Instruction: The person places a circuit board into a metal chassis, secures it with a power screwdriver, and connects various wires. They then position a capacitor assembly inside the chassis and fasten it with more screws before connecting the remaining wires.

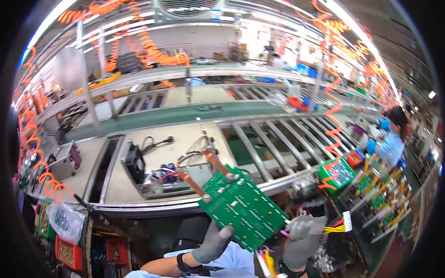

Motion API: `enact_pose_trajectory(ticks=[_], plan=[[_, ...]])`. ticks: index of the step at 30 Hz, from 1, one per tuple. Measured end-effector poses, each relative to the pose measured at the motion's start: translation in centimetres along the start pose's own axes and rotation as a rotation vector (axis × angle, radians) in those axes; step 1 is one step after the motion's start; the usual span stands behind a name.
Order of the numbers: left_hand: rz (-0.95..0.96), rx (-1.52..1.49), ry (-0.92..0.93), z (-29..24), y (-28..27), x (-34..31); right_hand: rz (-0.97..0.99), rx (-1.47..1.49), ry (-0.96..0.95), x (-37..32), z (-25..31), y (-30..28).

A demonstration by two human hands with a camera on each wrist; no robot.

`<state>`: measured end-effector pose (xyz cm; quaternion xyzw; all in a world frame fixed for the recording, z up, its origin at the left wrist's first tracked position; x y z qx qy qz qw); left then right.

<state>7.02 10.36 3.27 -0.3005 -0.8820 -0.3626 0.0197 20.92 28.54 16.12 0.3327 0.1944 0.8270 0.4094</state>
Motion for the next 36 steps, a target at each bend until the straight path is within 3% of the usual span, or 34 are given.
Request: enact_pose_trajectory(ticks=[2, 3, 4, 6, 7, 8, 9, 10, 11, 12, 14, 15, 16, 17, 18, 21, 26, 30, 34, 36], plan=[[-0.086, -0.02, 0.001, -3.1, -2.2, 0.6, 0.254, 0.012, -0.013, -0.2, -1.5, 6.0], [-0.114, 0.007, 0.075, -5.6, -3.0, 1.2, 0.486, -0.002, -0.056, -0.1, -1.9, 9.2], [-0.139, -0.013, 0.119, -7.9, -3.5, 1.8, 0.697, 0.156, 0.069, -0.3, -3.6, 10.9], [-0.241, 0.059, 0.355, -13.5, -5.5, 2.8, 0.726, -0.079, 0.102, -0.3, -6.0, 12.6], [-0.236, 0.216, 0.47, -16.9, -5.8, 3.1, 0.801, -0.586, 0.026, 0.1, -6.4, 13.1], [-0.23, 0.374, 0.58, -20.1, -5.4, 3.3, 0.821, -0.689, 0.097, 0.7, -8.7, 12.8], [-0.269, 0.465, 0.721, -23.1, -4.4, 2.8, 0.932, -0.873, 0.285, 0.9, -12.4, 11.0], [-0.292, 0.742, 0.893, -25.3, -3.2, 1.8, 1.031, -1.063, 0.474, 0.6, -15.4, 8.7], [-0.309, 1.133, 1.042, -26.6, -2.1, 0.9, 1.067, -1.287, 0.244, 0.5, -14.5, 8.9], [-0.295, 1.407, 1.111, -27.3, -1.0, 0.3, 1.101, -1.123, 0.141, -0.6, -14.0, 10.7], [-0.294, 1.868, 1.227, -27.7, 0.9, -0.6, 1.103, -0.682, 0.31, -2.6, -14.7, 12.8], [-0.221, 1.994, 1.236, -27.3, 1.3, -0.5, 1.003, -0.237, 0.586, -4.2, -14.7, 14.7], [-0.141, 2.118, 1.244, -26.6, 1.7, -0.3, 0.991, 0.026, 0.772, -5.7, -14.1, 17.3], [-0.112, 2.147, 1.25, -26.3, 2.1, -0.2, 0.944, 0.087, 0.892, -6.5, -15.7, 17.4], [-0.062, 2.162, 1.242, -25.9, 2.1, -0.1, 0.9, 0.15, 1.01, -7.3, -17.2, 17.7], [0.036, 2.162, 1.195, -25.2, 1.5, -0.1, 0.726, 0.175, 1.122, -8.6, -17.5, 19.5], [0.075, 2.224, 1.161, -24.2, 0.8, 0.5, 0.718, 0.242, 1.224, -8.8, -18.3, 19.6], [0.074, 2.448, 1.008, -25.4, 2.2, 1.6, 0.665, 0.315, 1.286, -7.6, -19.2, 19.5], [-0.395, 1.795, 1.166, -33.8, -1.1, -4.5, 0.604, 0.344, 1.306, -6.5, -20.0, 19.2], [-0.626, 0.977, 1.255, -34.9, -13.2, -7.0, 0.571, 0.386, 1.321, -6.2, -19.9, 19.3]])
Point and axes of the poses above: each hand's wrist, its own x-axis towards the middle knuckle, its own y-axis out of the palm, z = x × y, the point moved 10 cm from there along x, towards the middle knuckle, and after that the axes turned 7 degrees about y, right-handed, at the moved point
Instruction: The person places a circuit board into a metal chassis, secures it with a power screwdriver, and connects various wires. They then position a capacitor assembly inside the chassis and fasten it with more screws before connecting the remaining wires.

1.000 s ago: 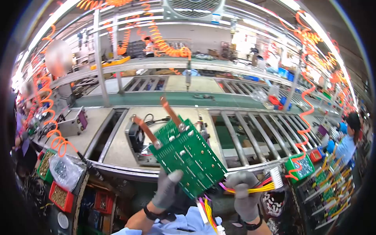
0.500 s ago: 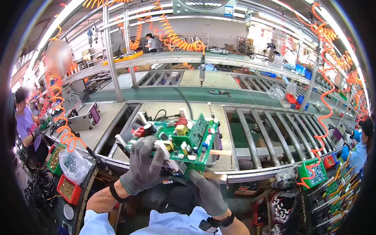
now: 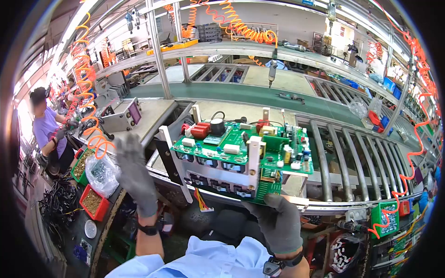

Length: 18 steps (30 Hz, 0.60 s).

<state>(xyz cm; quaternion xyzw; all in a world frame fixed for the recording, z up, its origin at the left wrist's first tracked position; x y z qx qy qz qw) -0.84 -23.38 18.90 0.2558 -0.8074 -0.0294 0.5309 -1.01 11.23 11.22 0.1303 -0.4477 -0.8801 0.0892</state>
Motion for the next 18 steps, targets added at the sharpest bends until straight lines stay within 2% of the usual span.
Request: enact_pose_trajectory(ticks=[1, 2, 3, 6, 9, 11, 13, 16, 17, 18], plan=[[-0.162, -0.241, -0.254, 4.9, -2.9, -2.5, -0.004, 0.018, 0.004, 0.0, 0.2, 0.1], [-0.167, -0.313, -0.485, 8.8, -3.3, -6.1, -0.009, 0.033, 0.008, -0.1, 0.3, 0.2], [-0.076, -0.427, -0.69, 11.5, -2.2, -9.8, -0.003, 0.067, 0.016, -0.1, 0.3, 0.4], [0.036, -0.427, -0.825, 9.9, 3.8, -13.7, 0.05, 0.099, 0.022, 0.3, 0.4, 1.1], [-0.069, -1.342, -1.107, 13.5, 5.5, -22.1, 0.051, 0.106, 0.0, 0.5, 0.4, 1.8], [-0.308, -1.213, -1.251, 8.2, 8.3, -21.0, 0.047, 0.093, -0.028, 0.7, 0.4, 1.5], [-0.38, -1.114, -1.276, 5.5, 8.9, -20.5, 0.015, 0.059, -0.049, 0.9, 0.3, 0.5], [-0.173, -0.788, -1.321, 4.4, 7.8, -20.2, -0.033, -0.075, -0.069, 1.6, 0.3, -1.1], [-0.207, -0.672, -1.381, 4.1, 7.7, -19.5, -0.039, -0.142, -0.085, 1.7, 0.3, -1.7], [-0.138, -0.659, -1.396, 3.6, 8.2, -19.0, -0.041, -0.21, -0.099, 1.9, 0.5, -2.2]])
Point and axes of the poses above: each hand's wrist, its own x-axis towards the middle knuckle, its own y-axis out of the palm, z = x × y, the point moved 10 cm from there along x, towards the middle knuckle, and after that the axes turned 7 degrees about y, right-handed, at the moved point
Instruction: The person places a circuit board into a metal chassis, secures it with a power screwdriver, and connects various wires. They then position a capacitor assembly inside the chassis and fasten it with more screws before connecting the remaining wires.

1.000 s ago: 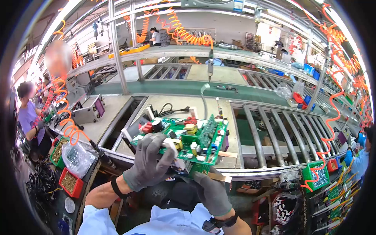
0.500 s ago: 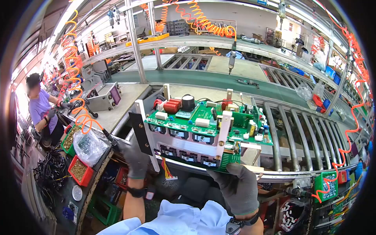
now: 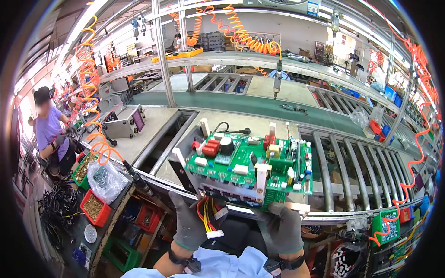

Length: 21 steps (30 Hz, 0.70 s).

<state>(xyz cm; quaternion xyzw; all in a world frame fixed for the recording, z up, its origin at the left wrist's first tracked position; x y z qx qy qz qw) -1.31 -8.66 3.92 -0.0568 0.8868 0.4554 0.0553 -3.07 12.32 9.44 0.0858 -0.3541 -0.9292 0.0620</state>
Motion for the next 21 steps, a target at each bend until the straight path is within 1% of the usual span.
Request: enact_pose_trajectory(ticks=[2, 3, 5, 6, 7, 8, 9, 11, 13, 14, 16, 17, 19, 20, 21], plan=[[0.057, 0.107, -0.056, -0.3, 0.7, -0.2, 0.038, -0.086, 0.0, 0.2, 0.0, 0.3], [0.101, 0.037, -0.055, -0.2, 0.9, 0.1, 0.041, -0.108, -0.004, 0.1, 0.1, 0.8], [0.125, 0.034, -0.004, -1.0, 2.0, -0.1, 0.075, -0.163, -0.01, 0.4, -0.1, 1.1], [0.138, 0.034, 0.013, -1.2, 2.6, -0.3, 0.074, -0.276, 0.005, 0.6, -0.5, 0.8], [0.232, -0.028, 0.046, -1.9, 4.0, -0.7, 0.063, -0.387, 0.017, 0.8, -0.9, 0.1], [0.301, 0.344, 0.22, -3.1, 3.5, -0.8, 0.041, -0.497, 0.026, 1.1, -1.4, -1.2], [0.311, 0.716, 0.407, -4.2, 3.0, -1.0, 0.103, -0.711, -0.036, 1.1, -1.5, -1.0], [0.246, 0.368, 0.315, -4.1, 2.9, -1.5, 0.196, -1.128, -0.217, 1.0, -1.7, -0.7], [0.176, 0.08, 0.221, -4.2, 2.2, -0.7, 0.247, -1.001, -0.213, 1.3, -1.2, 3.2], [0.142, -0.039, 0.182, -4.2, 1.8, -0.1, 0.281, -0.825, -0.194, 2.2, -1.4, 4.0], [0.051, 0.025, 0.361, -5.9, 1.6, -0.2, 0.349, -0.798, -0.196, 2.6, -1.4, 6.0], [0.081, -0.14, 0.279, -5.5, 1.7, 0.8, 0.392, -0.786, -0.191, 2.6, -1.1, 6.6], [0.059, 0.129, 0.461, -7.5, -0.5, 0.8, 0.59, -0.827, -0.245, 1.4, -0.3, 8.3], [0.056, 0.404, 0.622, -9.0, -0.4, 0.6, 0.693, -0.851, -0.268, 0.5, 0.2, 9.0], [0.034, 0.777, 0.832, -10.3, 0.4, -0.1, 0.658, -1.116, -0.176, 0.3, 0.0, 7.9]])
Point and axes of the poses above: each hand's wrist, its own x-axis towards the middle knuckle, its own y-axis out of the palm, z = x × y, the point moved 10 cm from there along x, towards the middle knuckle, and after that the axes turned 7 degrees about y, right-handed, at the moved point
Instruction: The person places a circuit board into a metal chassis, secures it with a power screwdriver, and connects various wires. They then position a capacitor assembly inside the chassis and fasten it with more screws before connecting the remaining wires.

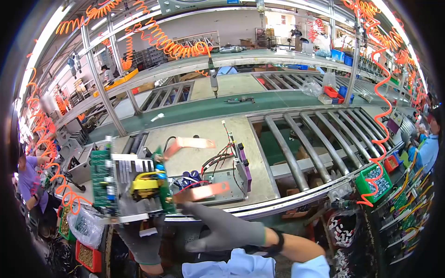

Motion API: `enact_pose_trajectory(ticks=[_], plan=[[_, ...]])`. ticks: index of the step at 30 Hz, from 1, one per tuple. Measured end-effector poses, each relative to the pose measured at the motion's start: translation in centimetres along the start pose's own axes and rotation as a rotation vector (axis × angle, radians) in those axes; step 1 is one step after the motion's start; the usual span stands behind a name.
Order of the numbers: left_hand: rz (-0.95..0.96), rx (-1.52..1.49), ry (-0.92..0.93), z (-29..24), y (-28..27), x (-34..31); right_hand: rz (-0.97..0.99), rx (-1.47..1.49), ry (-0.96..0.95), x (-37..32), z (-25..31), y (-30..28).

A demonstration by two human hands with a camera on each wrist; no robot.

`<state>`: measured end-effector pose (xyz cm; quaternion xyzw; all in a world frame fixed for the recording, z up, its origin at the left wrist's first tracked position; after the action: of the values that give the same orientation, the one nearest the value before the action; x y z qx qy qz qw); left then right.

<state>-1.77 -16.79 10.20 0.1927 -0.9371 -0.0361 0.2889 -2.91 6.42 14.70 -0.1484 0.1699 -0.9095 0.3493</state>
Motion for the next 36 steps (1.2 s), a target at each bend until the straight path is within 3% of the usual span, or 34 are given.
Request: enact_pose_trajectory(ticks=[2, 3, 5, 7, 10, 13, 14, 17, 18, 20, 21, 22, 23, 25, 26, 29, 30, 31, 32, 33, 34, 36], plan=[[-0.003, 0.62, 0.354, -3.3, 0.1, 0.3, -0.12, -0.242, 0.046, -1.2, 0.6, -3.4], [-0.021, 0.748, 0.386, -4.0, 0.4, 0.5, -0.204, -0.339, 0.118, -1.8, 0.0, -5.6], [-0.044, 1.011, 0.448, -5.9, 1.1, 1.0, -0.481, -0.967, 0.158, -1.9, 2.3, -10.7], [-0.082, 1.25, 0.546, -7.3, 1.7, 1.1, -0.6, -1.333, 0.08, 0.1, 3.8, -14.0], [-0.151, 1.518, 0.709, -8.1, 1.9, 0.8, -0.346, -1.549, 0.402, 4.8, -0.4, -16.6], [-0.112, 1.673, 0.831, -6.8, 1.2, 0.5, 0.149, -1.554, 0.701, 8.0, -5.3, -16.5], [-0.095, 1.723, 0.87, -6.1, 1.1, 0.3, 0.251, -1.66, 0.669, 8.9, -7.2, -16.1], [-0.086, 1.775, 0.862, -5.9, 1.4, -0.3, 0.23, -1.713, 0.572, 11.2, -10.7, -14.0], [-0.084, 1.779, 0.879, -7.7, 3.1, -0.5, 0.164, -1.745, 0.494, 11.2, -9.4, -12.9], [-0.115, 1.753, 0.93, -7.4, 3.3, 0.2, 0.183, -1.772, 0.639, 11.5, -11.4, -12.4], [-0.155, 1.336, 0.728, -7.1, 1.9, 1.3, 0.196, -1.787, 0.709, 11.5, -13.0, -12.4], [-0.19, 0.923, 0.522, -5.9, 1.1, 2.2, 0.16, -1.916, 0.636, 11.9, -16.2, -12.5], [-0.223, 0.512, 0.316, -4.0, 0.7, 2.8, 0.184, -1.855, 0.589, 11.8, -14.4, -12.0], [-0.19, 1.111, 0.455, -6.6, 2.9, 2.4, 0.23, -1.741, 0.492, 11.8, -10.8, -11.8], [-0.157, 0.814, 0.396, -5.6, 2.7, 2.7, 0.062, -1.629, 0.38, 12.1, -10.1, -13.1], [-0.06, 0.427, 0.314, -4.1, 4.5, 3.4, -0.428, -1.129, 0.014, 10.2, -5.4, -17.3], [-0.019, 0.326, 0.267, -3.2, 5.4, 3.3, -0.533, -0.84, 0.147, 9.0, -6.0, -19.4], [-0.036, -0.017, 0.055, -1.5, 6.2, 3.8, -0.625, -0.546, 0.277, 7.3, -7.3, -20.7], [-0.107, -0.447, -0.197, 0.0, 7.8, 4.6, -0.739, -0.237, 0.218, 6.2, -9.1, -21.9], [-0.168, -0.68, -0.323, 0.5, 9.0, 4.9, -0.841, 0.08, 0.159, 5.3, -11.5, -22.8], [-0.225, -0.858, -0.415, 0.6, 10.0, 5.0, -0.893, 0.212, 0.075, 4.6, -12.2, -22.9], [-0.255, -0.788, -0.467, 1.4, 10.8, 5.2, -0.992, 0.483, -0.099, 3.2, -13.3, -22.9]])
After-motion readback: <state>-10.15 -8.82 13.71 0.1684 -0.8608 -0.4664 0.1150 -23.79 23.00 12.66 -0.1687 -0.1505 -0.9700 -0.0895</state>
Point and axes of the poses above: each hand's wrist, its own x-axis towards the middle knuckle, its own y-axis out of the palm, z = x × y, the point moved 10 cm from there along x, towards the middle knuckle, and after that the axes turned 7 degrees about y, right-handed, at the moved point
